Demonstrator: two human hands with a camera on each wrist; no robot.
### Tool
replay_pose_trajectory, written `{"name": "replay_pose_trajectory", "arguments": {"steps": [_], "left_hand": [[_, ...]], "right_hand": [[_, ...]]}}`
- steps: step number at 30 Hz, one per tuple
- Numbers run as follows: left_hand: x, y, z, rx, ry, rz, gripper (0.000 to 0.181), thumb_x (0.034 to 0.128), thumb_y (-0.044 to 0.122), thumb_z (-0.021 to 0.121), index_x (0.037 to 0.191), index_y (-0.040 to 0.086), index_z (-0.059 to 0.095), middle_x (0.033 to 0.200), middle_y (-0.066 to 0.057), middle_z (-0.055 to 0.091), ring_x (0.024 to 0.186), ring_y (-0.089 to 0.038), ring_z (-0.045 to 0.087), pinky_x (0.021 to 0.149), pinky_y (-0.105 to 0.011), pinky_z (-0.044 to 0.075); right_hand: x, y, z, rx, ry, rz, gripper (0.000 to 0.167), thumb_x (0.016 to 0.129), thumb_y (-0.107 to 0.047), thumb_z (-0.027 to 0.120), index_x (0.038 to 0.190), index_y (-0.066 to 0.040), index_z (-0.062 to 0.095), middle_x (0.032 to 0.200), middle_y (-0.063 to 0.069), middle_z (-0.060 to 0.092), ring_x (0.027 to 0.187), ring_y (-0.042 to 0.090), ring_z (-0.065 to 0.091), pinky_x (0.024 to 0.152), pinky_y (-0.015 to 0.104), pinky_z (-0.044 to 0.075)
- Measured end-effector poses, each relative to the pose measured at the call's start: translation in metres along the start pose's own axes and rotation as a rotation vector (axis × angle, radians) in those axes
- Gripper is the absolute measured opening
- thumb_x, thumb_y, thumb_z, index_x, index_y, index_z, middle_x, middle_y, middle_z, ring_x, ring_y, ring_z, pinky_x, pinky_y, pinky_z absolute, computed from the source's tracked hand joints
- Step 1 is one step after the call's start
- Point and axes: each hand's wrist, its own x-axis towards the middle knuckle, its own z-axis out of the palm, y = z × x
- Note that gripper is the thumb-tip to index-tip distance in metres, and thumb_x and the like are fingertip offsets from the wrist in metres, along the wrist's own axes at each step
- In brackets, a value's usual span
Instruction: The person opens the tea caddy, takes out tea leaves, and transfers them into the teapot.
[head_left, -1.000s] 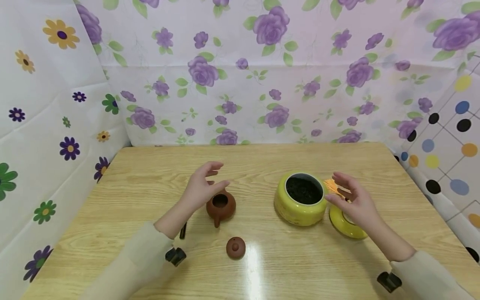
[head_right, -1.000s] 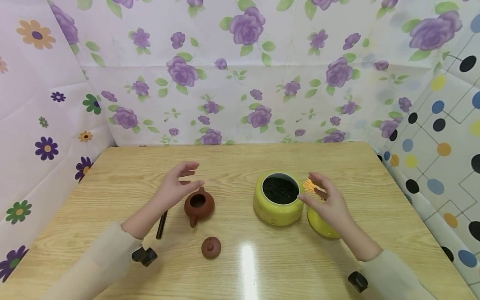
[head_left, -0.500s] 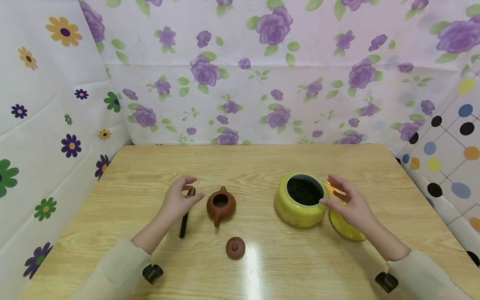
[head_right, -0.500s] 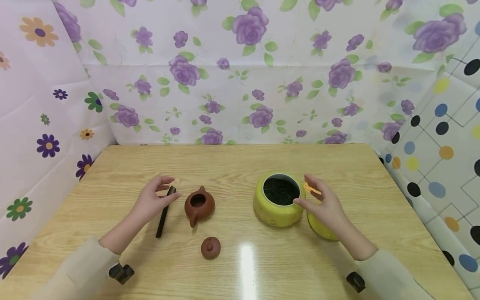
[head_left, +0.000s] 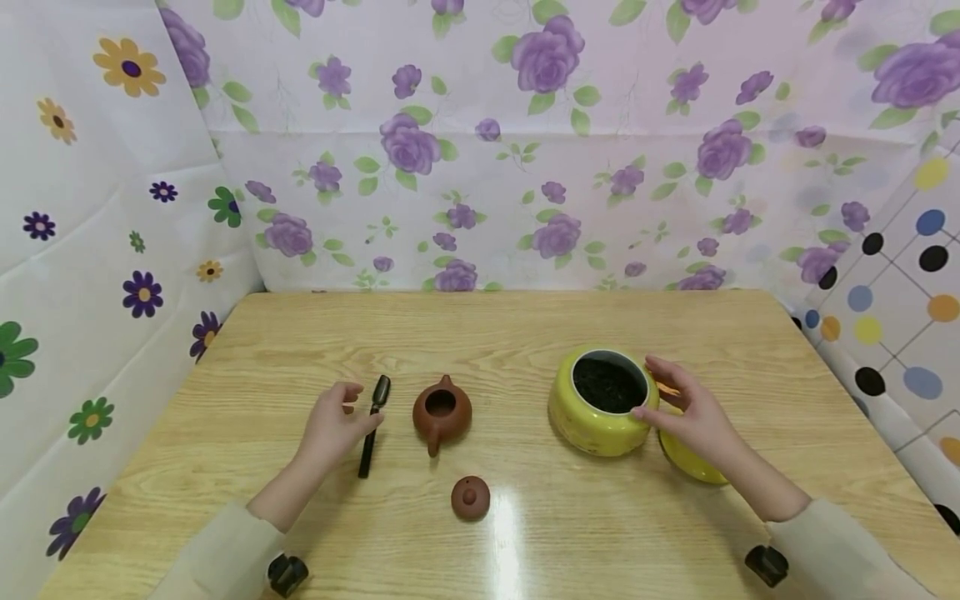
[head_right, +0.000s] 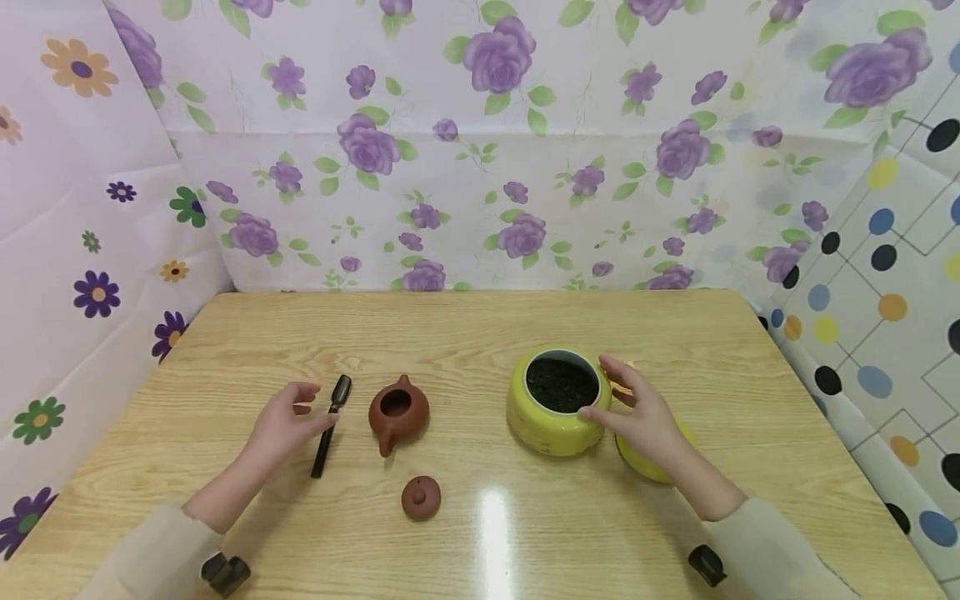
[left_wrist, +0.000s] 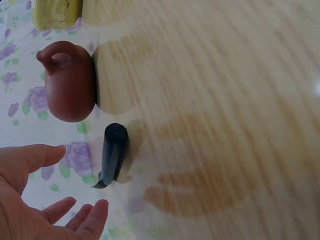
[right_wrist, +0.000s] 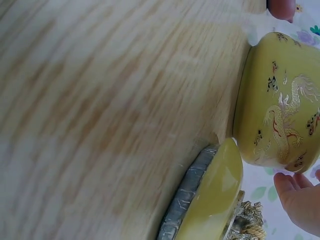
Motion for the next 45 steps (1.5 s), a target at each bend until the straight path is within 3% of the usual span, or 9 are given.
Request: {"name": "replay_pose_trajectory", "arguments": {"steps": [6, 9, 16, 24, 30, 41, 45], "left_hand": [[0.0, -0.01, 0.003, 0.049, -0.026, -0.01, 0.053, 0.086, 0.013, 0.068, 0.126, -0.011, 0.044, 0.121, -0.031, 0.05, 0.106, -0.04, 0.053, 0.085, -0.048, 0.05], [-0.002, -0.012, 0.004, 0.063, -0.039, -0.013, 0.052, 0.0854, 0.014, 0.069, 0.124, -0.011, 0.046, 0.116, -0.029, 0.052, 0.102, -0.037, 0.054, 0.082, -0.046, 0.05], [-0.006, -0.013, 0.007, 0.067, -0.057, -0.02, 0.046, 0.085, 0.011, 0.069, 0.12, -0.012, 0.049, 0.107, -0.025, 0.054, 0.095, -0.032, 0.055, 0.076, -0.04, 0.051], [-0.008, -0.016, 0.01, 0.059, -0.06, -0.006, 0.036, 0.0816, 0.004, 0.07, 0.11, -0.011, 0.053, 0.097, -0.019, 0.056, 0.085, -0.025, 0.056, 0.069, -0.031, 0.05], [-0.009, -0.015, 0.009, 0.072, -0.048, -0.009, 0.032, 0.0811, 0.003, 0.07, 0.106, -0.01, 0.055, 0.091, -0.016, 0.058, 0.082, -0.023, 0.056, 0.067, -0.03, 0.05], [-0.006, -0.013, 0.005, 0.205, -0.024, 0.002, 0.016, 0.0802, 0.004, 0.069, 0.09, -0.005, 0.061, 0.079, -0.01, 0.06, 0.072, -0.02, 0.055, 0.06, -0.03, 0.046], [-0.004, -0.015, 0.003, 0.262, 0.009, 0.013, 0.014, 0.0783, 0.006, 0.069, 0.087, -0.003, 0.063, 0.079, -0.01, 0.063, 0.072, -0.021, 0.057, 0.061, -0.033, 0.046]], "right_hand": [[-0.001, 0.001, 0.001, -0.009, -0.001, 0.025, 0.072, 0.083, -0.013, 0.074, 0.143, 0.0, 0.036, 0.141, 0.024, 0.044, 0.125, 0.038, 0.044, 0.092, 0.011, 0.045], [-0.002, 0.001, 0.002, -0.014, -0.003, 0.032, 0.072, 0.083, -0.013, 0.074, 0.144, -0.001, 0.036, 0.142, 0.023, 0.043, 0.125, 0.037, 0.045, 0.094, 0.02, 0.048], [-0.002, 0.001, 0.002, -0.011, -0.007, 0.028, 0.072, 0.084, -0.014, 0.074, 0.144, -0.001, 0.036, 0.142, 0.022, 0.042, 0.124, 0.037, 0.046, 0.095, 0.028, 0.05], [-0.003, 0.002, 0.003, -0.001, -0.006, 0.022, 0.071, 0.084, -0.012, 0.073, 0.143, 0.001, 0.036, 0.141, 0.023, 0.042, 0.123, 0.038, 0.046, 0.087, 0.003, 0.04], [-0.003, 0.003, 0.003, -0.017, -0.002, 0.01, 0.07, 0.084, -0.012, 0.073, 0.142, 0.0, 0.038, 0.141, 0.022, 0.043, 0.121, 0.037, 0.047, 0.088, 0.004, 0.042], [-0.002, 0.003, 0.003, -0.013, 0.0, 0.009, 0.07, 0.084, -0.012, 0.074, 0.142, 0.0, 0.037, 0.141, 0.021, 0.043, 0.122, 0.037, 0.047, 0.088, 0.005, 0.042], [-0.002, 0.003, 0.003, -0.015, 0.0, 0.012, 0.07, 0.084, -0.012, 0.074, 0.142, 0.001, 0.037, 0.142, 0.021, 0.043, 0.122, 0.036, 0.047, 0.09, 0.013, 0.046]]}}
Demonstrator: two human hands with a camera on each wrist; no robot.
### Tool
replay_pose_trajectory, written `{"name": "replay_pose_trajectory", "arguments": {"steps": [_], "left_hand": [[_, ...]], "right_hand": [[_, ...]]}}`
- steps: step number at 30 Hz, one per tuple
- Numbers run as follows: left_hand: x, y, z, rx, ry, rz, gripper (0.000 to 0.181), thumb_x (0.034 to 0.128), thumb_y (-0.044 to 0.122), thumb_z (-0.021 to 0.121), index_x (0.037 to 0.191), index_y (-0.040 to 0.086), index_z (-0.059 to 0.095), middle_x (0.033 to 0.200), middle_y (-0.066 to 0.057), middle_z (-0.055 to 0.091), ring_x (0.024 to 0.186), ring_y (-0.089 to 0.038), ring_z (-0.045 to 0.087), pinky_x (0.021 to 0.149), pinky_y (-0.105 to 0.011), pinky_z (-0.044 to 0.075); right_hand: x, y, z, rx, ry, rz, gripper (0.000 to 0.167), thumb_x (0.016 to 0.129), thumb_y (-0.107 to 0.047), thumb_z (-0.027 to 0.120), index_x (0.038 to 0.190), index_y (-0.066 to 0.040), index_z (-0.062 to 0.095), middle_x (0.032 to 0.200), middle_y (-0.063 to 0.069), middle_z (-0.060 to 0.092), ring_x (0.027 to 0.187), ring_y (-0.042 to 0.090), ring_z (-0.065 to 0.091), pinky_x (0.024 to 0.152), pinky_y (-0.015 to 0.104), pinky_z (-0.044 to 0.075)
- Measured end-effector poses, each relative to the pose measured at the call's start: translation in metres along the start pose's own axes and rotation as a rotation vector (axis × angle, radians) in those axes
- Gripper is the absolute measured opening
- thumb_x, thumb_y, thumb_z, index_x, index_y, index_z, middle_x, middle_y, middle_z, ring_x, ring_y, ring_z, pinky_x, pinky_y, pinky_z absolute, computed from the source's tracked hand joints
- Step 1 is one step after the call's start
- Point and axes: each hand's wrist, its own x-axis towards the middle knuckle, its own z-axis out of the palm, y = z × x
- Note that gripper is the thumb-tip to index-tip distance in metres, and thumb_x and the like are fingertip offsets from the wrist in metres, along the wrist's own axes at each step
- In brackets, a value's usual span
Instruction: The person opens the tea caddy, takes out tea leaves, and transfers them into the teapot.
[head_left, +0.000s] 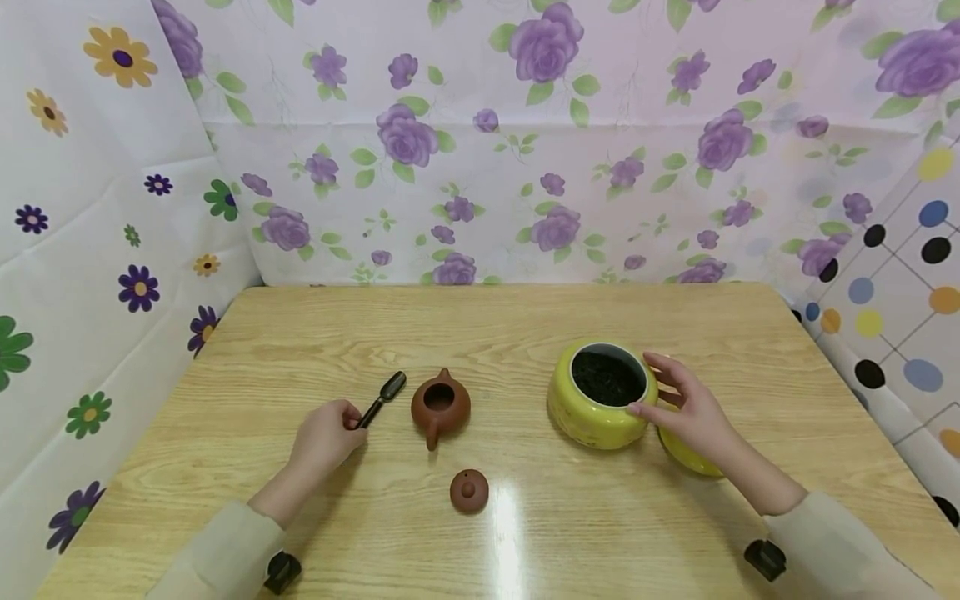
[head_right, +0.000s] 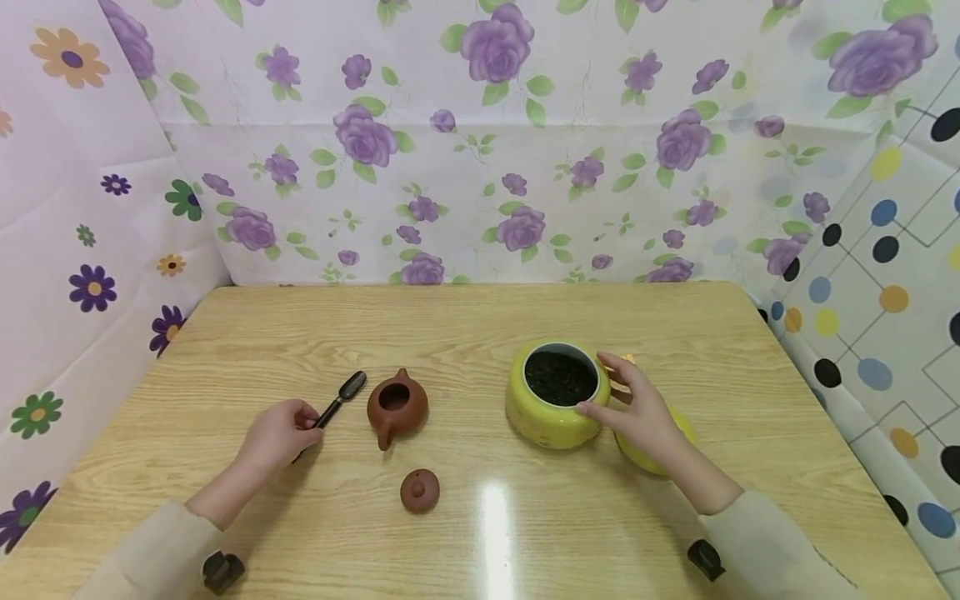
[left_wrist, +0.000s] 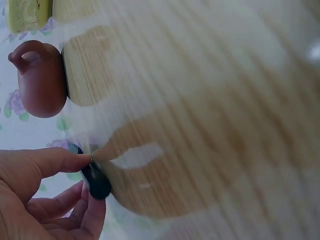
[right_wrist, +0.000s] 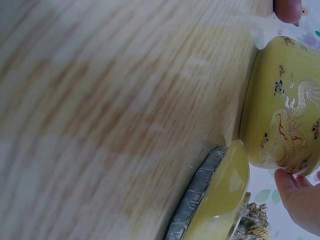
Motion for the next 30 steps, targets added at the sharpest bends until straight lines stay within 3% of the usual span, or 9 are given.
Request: {"name": "replay_pose_trajectory", "arguments": {"steps": [5, 11, 17, 23, 27, 30], "left_hand": [[0.001, -0.005, -0.002, 0.012, 0.011, -0.017, 0.017, 0.078, 0.007, 0.067, 0.092, -0.003, 0.064, 0.083, -0.011, 0.064, 0.075, -0.022, 0.058, 0.064, -0.036, 0.047], [0.002, -0.009, -0.005, -0.066, 0.038, 0.002, 0.019, 0.0807, 0.006, 0.067, 0.097, -0.005, 0.065, 0.089, -0.015, 0.066, 0.08, -0.025, 0.063, 0.069, -0.039, 0.052], [0.006, -0.012, -0.007, -0.141, 0.062, 0.071, 0.023, 0.0846, 0.005, 0.068, 0.103, -0.008, 0.065, 0.093, -0.019, 0.067, 0.085, -0.029, 0.065, 0.074, -0.039, 0.056], [0.008, -0.014, -0.012, -0.208, 0.096, 0.057, 0.025, 0.0875, 0.009, 0.067, 0.108, -0.005, 0.066, 0.099, -0.018, 0.069, 0.091, -0.028, 0.064, 0.076, -0.03, 0.054], [0.009, -0.016, -0.015, -0.255, 0.139, 0.04, 0.025, 0.0876, 0.012, 0.069, 0.107, -0.004, 0.067, 0.1, -0.018, 0.07, 0.09, -0.023, 0.065, 0.07, -0.016, 0.052], [0.011, -0.016, -0.016, -0.283, 0.179, 0.047, 0.025, 0.0873, 0.013, 0.07, 0.107, -0.003, 0.068, 0.101, -0.017, 0.07, 0.087, -0.012, 0.064, 0.066, -0.009, 0.048]], "right_hand": [[0.001, 0.0, 0.0, 0.003, -0.002, -0.001, 0.07, 0.084, -0.012, 0.073, 0.142, 0.001, 0.037, 0.142, 0.021, 0.042, 0.122, 0.036, 0.047, 0.089, 0.009, 0.045], [0.001, 0.0, 0.001, 0.006, 0.0, -0.002, 0.069, 0.084, -0.012, 0.073, 0.142, 0.0, 0.038, 0.141, 0.021, 0.043, 0.122, 0.036, 0.046, 0.087, 0.003, 0.041], [0.0, 0.002, 0.001, 0.003, 0.016, -0.005, 0.068, 0.083, -0.011, 0.074, 0.141, 0.0, 0.039, 0.141, 0.02, 0.044, 0.118, 0.012, 0.049, 0.086, 0.002, 0.042], [-0.001, 0.002, 0.002, 0.017, 0.013, -0.004, 0.067, 0.084, -0.011, 0.073, 0.141, 0.002, 0.039, 0.14, 0.021, 0.044, 0.12, 0.026, 0.048, 0.086, 0.002, 0.041], [-0.002, 0.003, 0.003, 0.033, 0.014, -0.011, 0.064, 0.085, -0.009, 0.072, 0.139, 0.004, 0.04, 0.139, 0.023, 0.044, 0.116, 0.002, 0.047, 0.086, 0.001, 0.041], [-0.002, 0.004, 0.002, 0.035, 0.012, -0.017, 0.064, 0.085, -0.009, 0.072, 0.139, 0.004, 0.041, 0.138, 0.023, 0.044, 0.111, -0.012, 0.042, 0.086, 0.001, 0.041]]}}
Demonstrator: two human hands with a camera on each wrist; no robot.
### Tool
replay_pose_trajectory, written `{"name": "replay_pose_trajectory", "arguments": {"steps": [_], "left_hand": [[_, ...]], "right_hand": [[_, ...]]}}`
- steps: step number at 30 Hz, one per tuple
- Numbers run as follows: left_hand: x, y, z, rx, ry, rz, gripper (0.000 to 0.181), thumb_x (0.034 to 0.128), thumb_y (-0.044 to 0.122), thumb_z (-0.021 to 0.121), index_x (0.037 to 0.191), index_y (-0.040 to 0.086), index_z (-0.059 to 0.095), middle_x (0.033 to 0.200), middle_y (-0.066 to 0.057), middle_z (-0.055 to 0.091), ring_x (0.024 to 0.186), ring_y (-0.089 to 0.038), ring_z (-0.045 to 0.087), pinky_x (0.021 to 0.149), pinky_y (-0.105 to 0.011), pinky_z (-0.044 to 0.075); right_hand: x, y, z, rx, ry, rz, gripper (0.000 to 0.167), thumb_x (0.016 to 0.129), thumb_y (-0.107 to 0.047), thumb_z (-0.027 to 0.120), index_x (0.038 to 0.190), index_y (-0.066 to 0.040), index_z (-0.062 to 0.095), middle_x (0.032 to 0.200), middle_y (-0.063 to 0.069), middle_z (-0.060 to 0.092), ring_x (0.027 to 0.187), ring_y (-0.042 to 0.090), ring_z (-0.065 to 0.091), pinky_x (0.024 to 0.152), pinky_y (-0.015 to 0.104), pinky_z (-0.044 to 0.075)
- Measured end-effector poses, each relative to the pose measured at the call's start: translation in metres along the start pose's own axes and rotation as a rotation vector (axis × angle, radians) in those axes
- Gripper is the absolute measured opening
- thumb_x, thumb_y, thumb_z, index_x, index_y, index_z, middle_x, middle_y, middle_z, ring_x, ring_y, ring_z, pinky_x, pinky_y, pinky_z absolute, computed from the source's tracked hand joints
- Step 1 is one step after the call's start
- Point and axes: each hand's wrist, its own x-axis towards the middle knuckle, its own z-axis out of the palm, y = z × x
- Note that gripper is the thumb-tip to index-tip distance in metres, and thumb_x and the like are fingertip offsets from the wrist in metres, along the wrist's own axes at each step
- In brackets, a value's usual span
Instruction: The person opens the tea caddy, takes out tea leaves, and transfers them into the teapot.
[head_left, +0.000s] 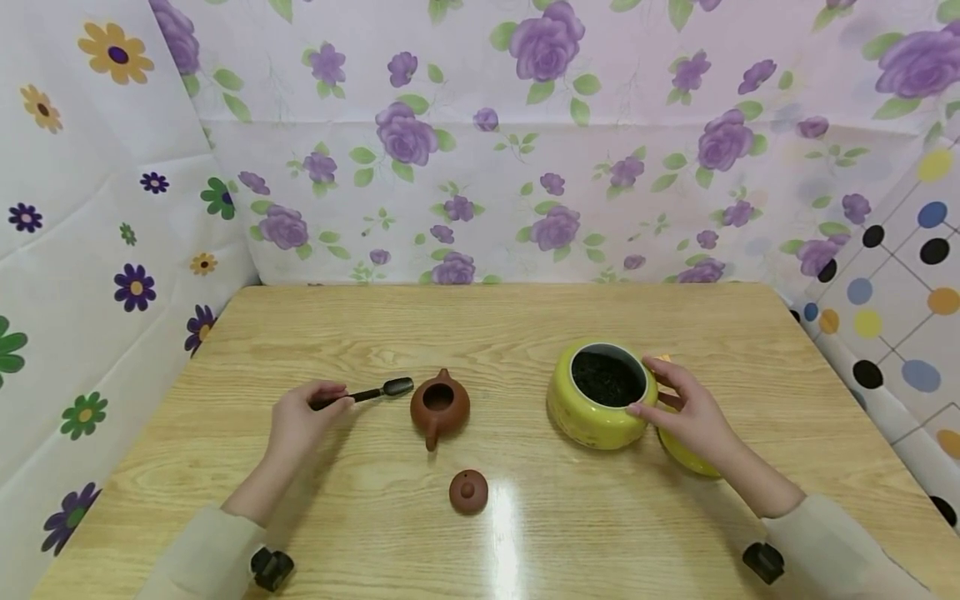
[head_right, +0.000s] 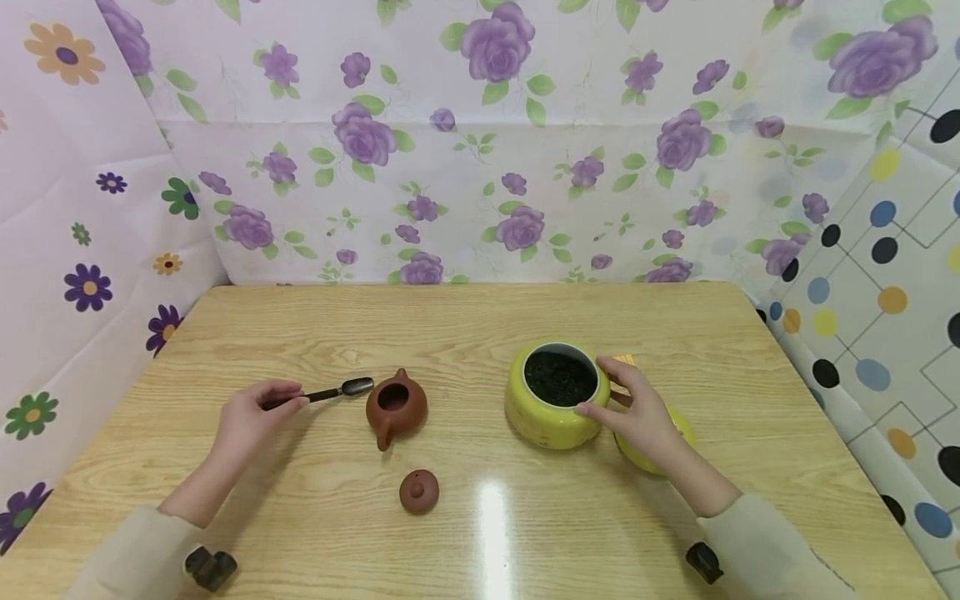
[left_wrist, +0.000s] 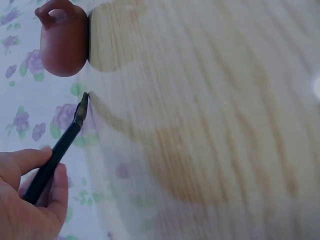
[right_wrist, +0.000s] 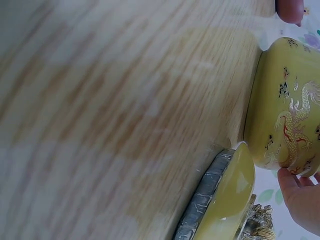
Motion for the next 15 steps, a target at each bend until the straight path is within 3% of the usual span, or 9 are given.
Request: {"name": "replay_pose_trajectory", "arguments": {"steps": [4, 7, 15], "left_hand": [[0.0012, 0.0005, -0.0001, -0.061, 0.045, 0.033, 0.025, 0.0865, 0.013, 0.071, 0.106, -0.002, 0.069, 0.102, -0.017, 0.07, 0.08, 0.004, 0.059, 0.066, -0.008, 0.05], [0.0014, 0.0019, 0.0, -0.132, 0.065, 0.022, 0.025, 0.0859, 0.014, 0.072, 0.106, -0.002, 0.068, 0.101, -0.014, 0.071, 0.077, 0.009, 0.057, 0.066, -0.009, 0.051], [0.0018, 0.002, 0.0008, -0.307, 0.095, -0.072, 0.038, 0.0861, 0.02, 0.072, 0.116, -0.001, 0.06, 0.09, 0.02, 0.065, 0.082, 0.007, 0.059, 0.073, -0.009, 0.052]], "right_hand": [[-0.0002, -0.0002, -0.0001, -0.004, -0.001, 0.0, 0.064, 0.085, -0.01, 0.072, 0.14, 0.002, 0.041, 0.138, 0.022, 0.044, 0.111, -0.014, 0.041, 0.086, 0.001, 0.041], [-0.0003, -0.0002, 0.0, -0.007, -0.001, 0.001, 0.064, 0.085, -0.01, 0.072, 0.14, 0.002, 0.041, 0.138, 0.022, 0.044, 0.111, -0.013, 0.04, 0.086, 0.001, 0.041], [-0.0006, -0.0003, 0.0008, -0.003, 0.001, 0.005, 0.064, 0.085, -0.01, 0.071, 0.14, 0.003, 0.041, 0.137, 0.022, 0.044, 0.11, -0.013, 0.041, 0.086, 0.001, 0.041]]}}
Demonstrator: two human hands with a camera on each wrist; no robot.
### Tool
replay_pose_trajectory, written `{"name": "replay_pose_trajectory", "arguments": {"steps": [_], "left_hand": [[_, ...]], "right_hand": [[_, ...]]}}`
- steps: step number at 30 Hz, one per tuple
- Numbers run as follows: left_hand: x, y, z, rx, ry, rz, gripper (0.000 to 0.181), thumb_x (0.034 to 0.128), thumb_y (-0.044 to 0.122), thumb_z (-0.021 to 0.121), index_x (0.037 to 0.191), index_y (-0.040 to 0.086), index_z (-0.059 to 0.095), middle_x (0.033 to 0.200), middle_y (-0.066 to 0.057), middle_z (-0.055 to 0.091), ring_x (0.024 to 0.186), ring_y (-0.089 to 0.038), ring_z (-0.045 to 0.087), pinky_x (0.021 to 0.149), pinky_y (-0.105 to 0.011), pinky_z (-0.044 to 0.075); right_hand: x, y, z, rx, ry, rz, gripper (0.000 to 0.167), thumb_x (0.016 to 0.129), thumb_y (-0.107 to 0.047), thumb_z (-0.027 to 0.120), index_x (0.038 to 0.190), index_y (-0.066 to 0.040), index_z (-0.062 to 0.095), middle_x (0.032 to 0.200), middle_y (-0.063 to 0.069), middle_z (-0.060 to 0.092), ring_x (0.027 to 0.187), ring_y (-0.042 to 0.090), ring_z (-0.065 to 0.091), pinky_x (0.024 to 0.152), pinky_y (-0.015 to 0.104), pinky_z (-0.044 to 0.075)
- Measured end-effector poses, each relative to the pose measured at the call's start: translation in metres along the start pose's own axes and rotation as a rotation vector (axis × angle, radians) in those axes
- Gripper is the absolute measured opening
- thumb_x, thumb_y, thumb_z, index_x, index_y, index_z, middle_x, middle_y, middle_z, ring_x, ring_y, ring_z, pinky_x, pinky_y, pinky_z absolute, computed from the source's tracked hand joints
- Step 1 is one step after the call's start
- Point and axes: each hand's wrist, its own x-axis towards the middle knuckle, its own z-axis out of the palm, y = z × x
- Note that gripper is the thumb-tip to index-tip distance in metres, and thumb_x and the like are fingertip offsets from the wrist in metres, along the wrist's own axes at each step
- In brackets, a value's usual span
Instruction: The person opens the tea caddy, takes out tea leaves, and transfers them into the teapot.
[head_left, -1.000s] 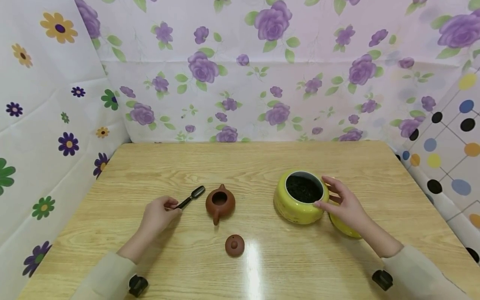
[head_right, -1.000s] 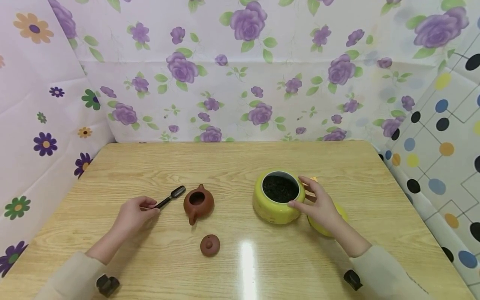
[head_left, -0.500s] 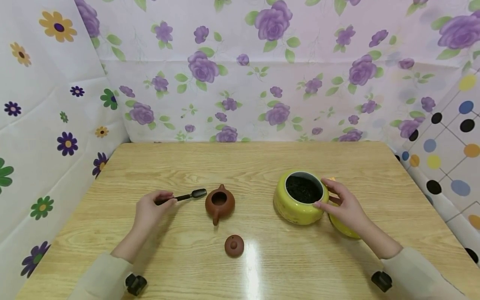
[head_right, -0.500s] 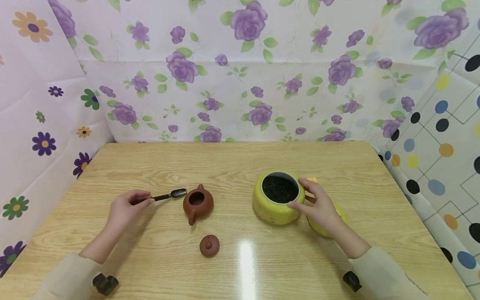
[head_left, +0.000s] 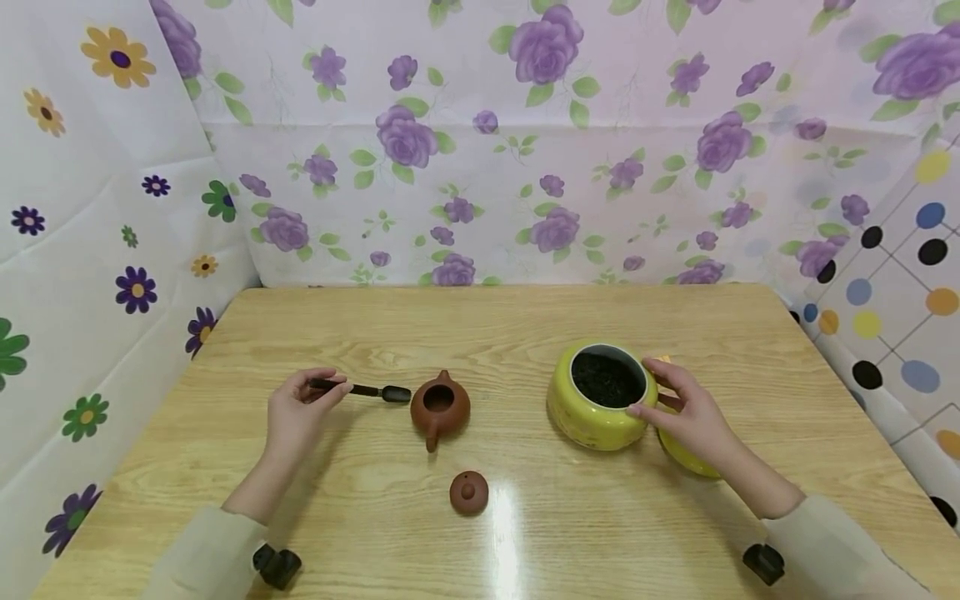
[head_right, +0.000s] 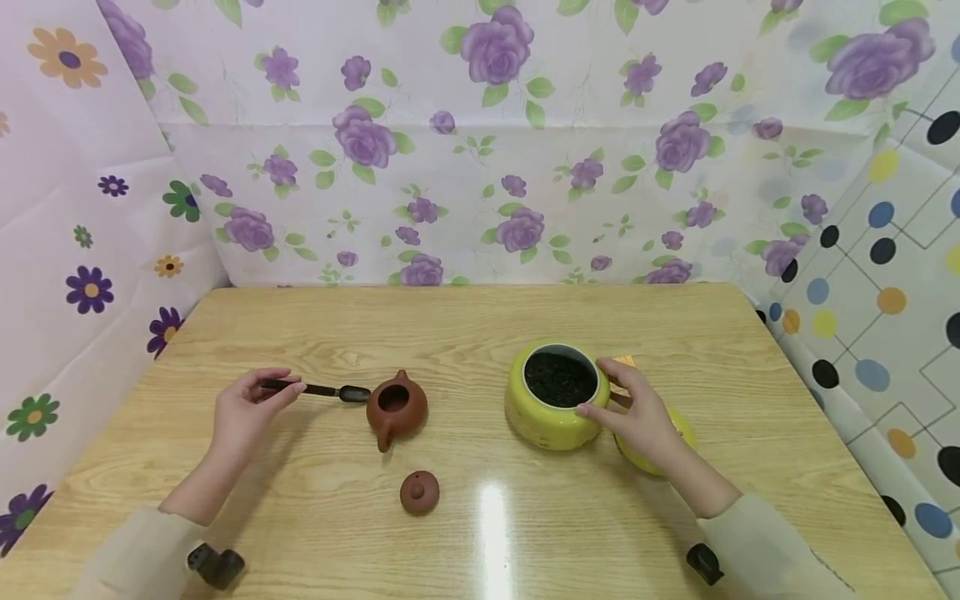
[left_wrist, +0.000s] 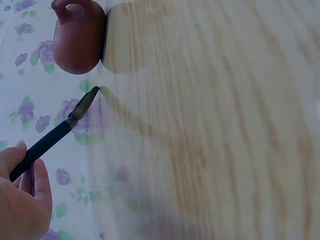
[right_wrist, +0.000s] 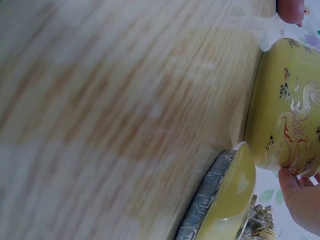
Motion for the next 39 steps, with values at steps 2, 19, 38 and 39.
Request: {"name": "replay_pose_trajectory", "arguments": {"steps": [2, 19, 38, 39], "left_hand": [[0.0, -0.002, 0.001, -0.04, 0.01, -0.018, 0.038, 0.0861, 0.019, 0.072, 0.116, -0.002, 0.061, 0.088, 0.022, 0.065, 0.082, 0.006, 0.06, 0.073, -0.01, 0.052], [0.008, 0.011, 0.015, -0.302, 0.071, -0.017, 0.031, 0.0867, 0.01, 0.069, 0.113, -0.005, 0.065, 0.089, 0.014, 0.069, 0.085, -0.001, 0.067, 0.078, -0.019, 0.056], [0.02, 0.035, 0.018, -0.47, 0.145, 0.027, 0.018, 0.0862, 0.009, 0.069, 0.103, 0.003, 0.067, 0.088, 0.002, 0.067, 0.086, -0.007, 0.067, 0.078, -0.02, 0.055], [0.021, 0.036, 0.018, -0.474, 0.145, 0.03, 0.019, 0.0863, 0.01, 0.069, 0.104, 0.003, 0.066, 0.088, 0.002, 0.067, 0.085, -0.008, 0.067, 0.078, -0.02, 0.056]], "right_hand": [[0.0, 0.0, 0.001, 0.002, -0.003, 0.003, 0.064, 0.086, -0.01, 0.071, 0.139, 0.004, 0.04, 0.138, 0.023, 0.044, 0.11, -0.013, 0.041, 0.086, 0.001, 0.041], [-0.002, 0.0, 0.002, 0.029, 0.006, 0.004, 0.064, 0.085, -0.008, 0.071, 0.139, 0.007, 0.04, 0.136, 0.023, 0.045, 0.11, -0.01, 0.044, 0.086, 0.002, 0.042], [-0.001, 0.0, 0.001, 0.009, 0.012, 0.003, 0.064, 0.085, -0.009, 0.072, 0.139, 0.004, 0.041, 0.137, 0.022, 0.044, 0.11, -0.009, 0.043, 0.086, 0.002, 0.041], [-0.001, 0.0, 0.001, 0.01, 0.012, 0.001, 0.064, 0.085, -0.009, 0.071, 0.139, 0.005, 0.041, 0.137, 0.022, 0.044, 0.11, -0.009, 0.043, 0.086, 0.002, 0.041]]}}
